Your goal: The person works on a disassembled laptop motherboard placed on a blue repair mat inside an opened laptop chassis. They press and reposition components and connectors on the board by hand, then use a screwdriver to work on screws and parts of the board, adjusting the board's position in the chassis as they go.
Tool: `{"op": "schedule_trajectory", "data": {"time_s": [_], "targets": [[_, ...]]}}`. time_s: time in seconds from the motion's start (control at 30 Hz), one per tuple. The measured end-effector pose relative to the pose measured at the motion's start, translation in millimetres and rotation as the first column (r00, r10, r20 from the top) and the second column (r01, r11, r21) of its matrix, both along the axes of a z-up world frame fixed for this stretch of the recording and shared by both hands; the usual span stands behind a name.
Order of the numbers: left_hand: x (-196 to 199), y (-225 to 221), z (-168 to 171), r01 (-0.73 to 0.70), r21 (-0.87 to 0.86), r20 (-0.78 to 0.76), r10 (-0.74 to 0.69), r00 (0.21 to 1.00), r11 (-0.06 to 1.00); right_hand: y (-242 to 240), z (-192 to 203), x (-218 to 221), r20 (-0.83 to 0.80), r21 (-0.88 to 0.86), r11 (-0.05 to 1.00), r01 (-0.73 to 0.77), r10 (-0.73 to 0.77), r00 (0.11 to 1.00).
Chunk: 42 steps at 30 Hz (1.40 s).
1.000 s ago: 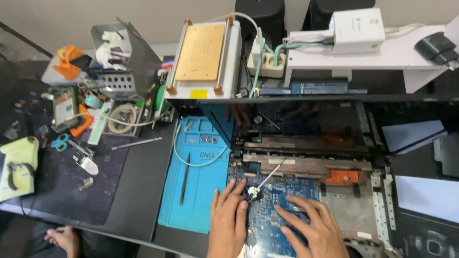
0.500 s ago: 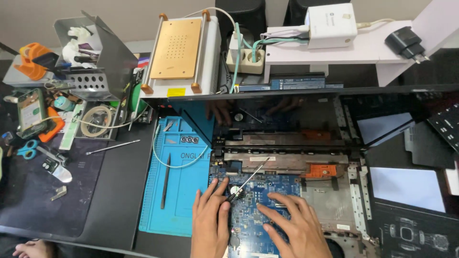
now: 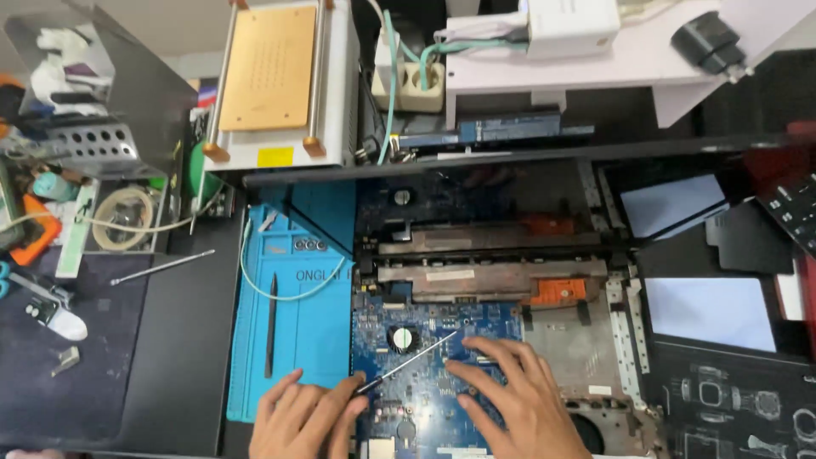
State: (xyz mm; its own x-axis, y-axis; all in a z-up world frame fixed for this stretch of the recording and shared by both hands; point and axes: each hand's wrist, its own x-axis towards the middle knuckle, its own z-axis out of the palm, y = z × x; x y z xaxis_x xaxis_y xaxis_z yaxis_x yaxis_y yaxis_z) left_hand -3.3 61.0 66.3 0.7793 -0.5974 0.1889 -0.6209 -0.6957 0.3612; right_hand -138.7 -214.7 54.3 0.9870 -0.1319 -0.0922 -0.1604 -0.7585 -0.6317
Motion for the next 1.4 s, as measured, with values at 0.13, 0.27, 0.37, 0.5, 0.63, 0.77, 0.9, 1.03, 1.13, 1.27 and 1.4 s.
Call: {"op": "schedule_trajectory", "data": {"time_s": [0.13, 0.27, 0.37, 0.5, 0.63, 0.77, 0.9, 1.03, 1.13, 1.27, 1.4], "targets": [[19, 13, -3, 0.047, 0.127, 0.18, -0.07, 0.981, 0.991, -11, 12, 24, -0.033, 0.162, 0.974, 0.156, -0.152, 0.988], [19, 33, -42, 0.151, 0.054, 0.412, -0.16, 0.897, 0.987, -12, 19, 24, -0.098, 0.297, 0.899, 0.322, -0.306, 0.947], [15, 32, -47, 0.15, 0.056, 0.348, -0.16, 0.924, 0.987, -14, 25, 28, -0.097, 0.293, 0.886, 0.359, -0.346, 0.933], [13, 37, -58, 0.136, 0.063, 0.25, -0.147, 0.957, 0.989, -13, 8, 25, -0.123, 0.312, 0.868, 0.385, -0.365, 0.923], [9, 31, -53, 0.13, 0.05, 0.264, -0.138, 0.955, 0.99, -15, 9, 22, -0.08, 0.337, 0.871, 0.357, -0.351, 0.933], [8, 26, -39, 0.135, 0.033, 0.27, -0.139, 0.953, 0.99, -14, 9, 19, 0.031, 0.357, 0.89, 0.284, -0.315, 0.949], [3, 36, -53, 0.116, 0.056, 0.27, -0.127, 0.955, 0.992, -13, 6, 17, 0.092, 0.346, 0.905, 0.247, -0.295, 0.951], [3, 49, -60, 0.173, 0.098, 0.279, -0.194, 0.94, 0.98, -12, 13, 19, 0.065, 0.328, 0.913, 0.241, -0.276, 0.959], [4, 52, -48, 0.178, 0.106, 0.311, -0.203, 0.929, 0.978, -11, 23, 20, -0.01, 0.318, 0.911, 0.263, -0.274, 0.962], [10, 73, -60, 0.15, 0.15, 0.326, -0.192, 0.926, 0.977, -9, 15, 16, -0.076, 0.264, 0.927, 0.266, -0.255, 0.964], [13, 80, -69, 0.119, 0.13, 0.251, -0.149, 0.956, 0.984, -7, 8, 15, -0.084, 0.198, 0.956, 0.218, -0.205, 0.975]]}}
